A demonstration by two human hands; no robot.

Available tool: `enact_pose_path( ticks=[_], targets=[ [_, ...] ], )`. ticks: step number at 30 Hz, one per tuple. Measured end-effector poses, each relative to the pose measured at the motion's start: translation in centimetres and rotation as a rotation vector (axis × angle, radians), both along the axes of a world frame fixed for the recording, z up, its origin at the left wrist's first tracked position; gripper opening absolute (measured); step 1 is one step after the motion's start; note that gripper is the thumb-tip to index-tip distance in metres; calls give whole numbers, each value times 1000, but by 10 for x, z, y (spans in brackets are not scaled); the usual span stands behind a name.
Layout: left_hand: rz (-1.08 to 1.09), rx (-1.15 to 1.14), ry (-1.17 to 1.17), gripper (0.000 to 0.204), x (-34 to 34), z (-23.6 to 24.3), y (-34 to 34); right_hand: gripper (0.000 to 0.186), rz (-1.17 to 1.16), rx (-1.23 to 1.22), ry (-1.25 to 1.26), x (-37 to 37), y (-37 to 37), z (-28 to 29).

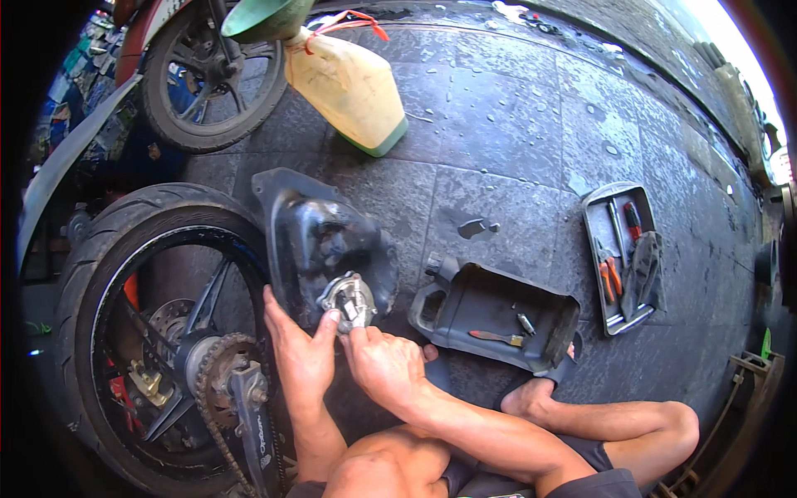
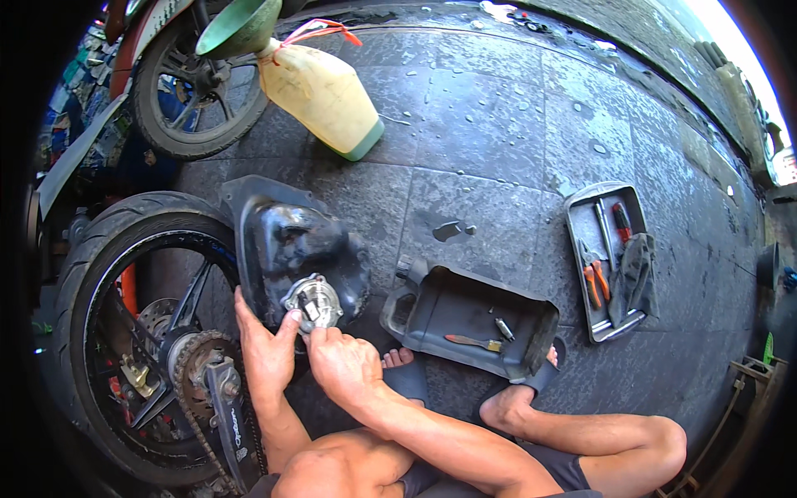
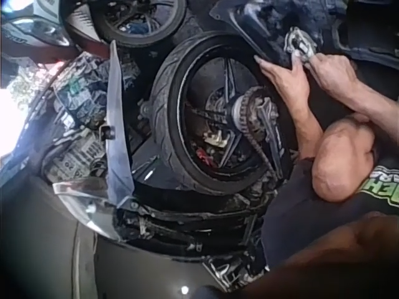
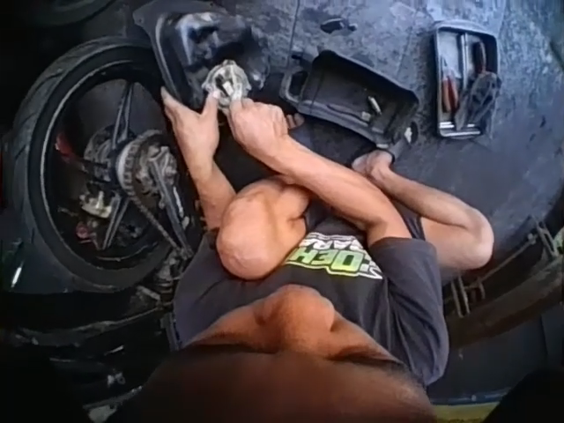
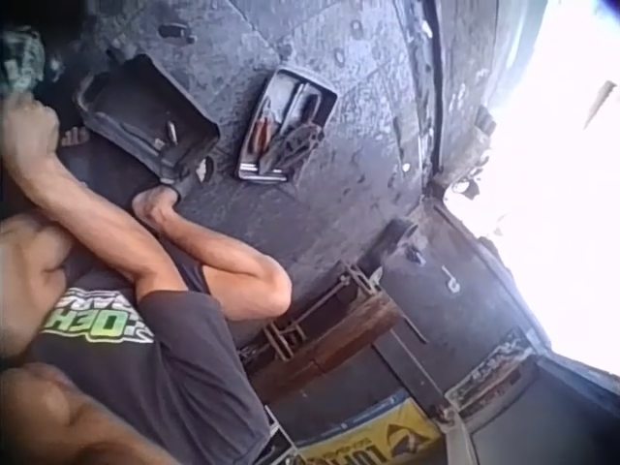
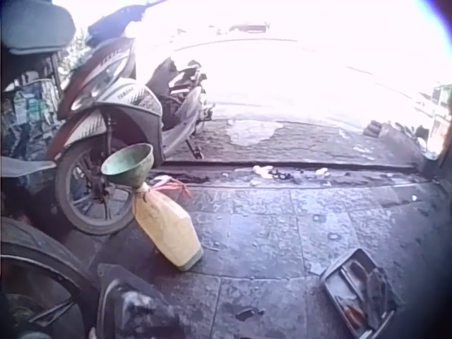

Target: The person is inspecting and repairing a motorcycle fuel pump assembly.

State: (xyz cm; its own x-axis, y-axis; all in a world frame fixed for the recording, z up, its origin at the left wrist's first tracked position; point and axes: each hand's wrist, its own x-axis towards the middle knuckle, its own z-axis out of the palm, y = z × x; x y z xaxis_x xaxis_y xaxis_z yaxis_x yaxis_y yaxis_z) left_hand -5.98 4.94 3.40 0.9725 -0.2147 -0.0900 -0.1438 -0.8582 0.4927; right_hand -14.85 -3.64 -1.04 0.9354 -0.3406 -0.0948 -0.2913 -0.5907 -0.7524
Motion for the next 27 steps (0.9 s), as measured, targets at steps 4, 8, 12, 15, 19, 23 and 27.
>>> enact_pose_path(
  ticks=[4,8,12,15,19,23,27],
  targets=[
    [-7,-17,8,98,-1,1,-1,23,39,4,-29,-3,-7,3],
    [4,-21,18,100,0,2,1,23,16,-3,-10,-3,-6,3],
    [15,0,22,101,-1,0,-2,25,16,-46,-55,-2,-4,-1],
    [20,-16,46,101,-1,4,-3,25,31,-36,44,0,-3,7],
    [29,0,36,100,-2,4,-3,26,20,-10,5,-3,-3,2],
    [11,-24,32,102,-3,5,-6,28,-1,-40,-66,-4,-6,1],
    [-10,-10,31,102,-5,2,-7,30,-2,-42,5,-4,-5,-2]
  ],
)
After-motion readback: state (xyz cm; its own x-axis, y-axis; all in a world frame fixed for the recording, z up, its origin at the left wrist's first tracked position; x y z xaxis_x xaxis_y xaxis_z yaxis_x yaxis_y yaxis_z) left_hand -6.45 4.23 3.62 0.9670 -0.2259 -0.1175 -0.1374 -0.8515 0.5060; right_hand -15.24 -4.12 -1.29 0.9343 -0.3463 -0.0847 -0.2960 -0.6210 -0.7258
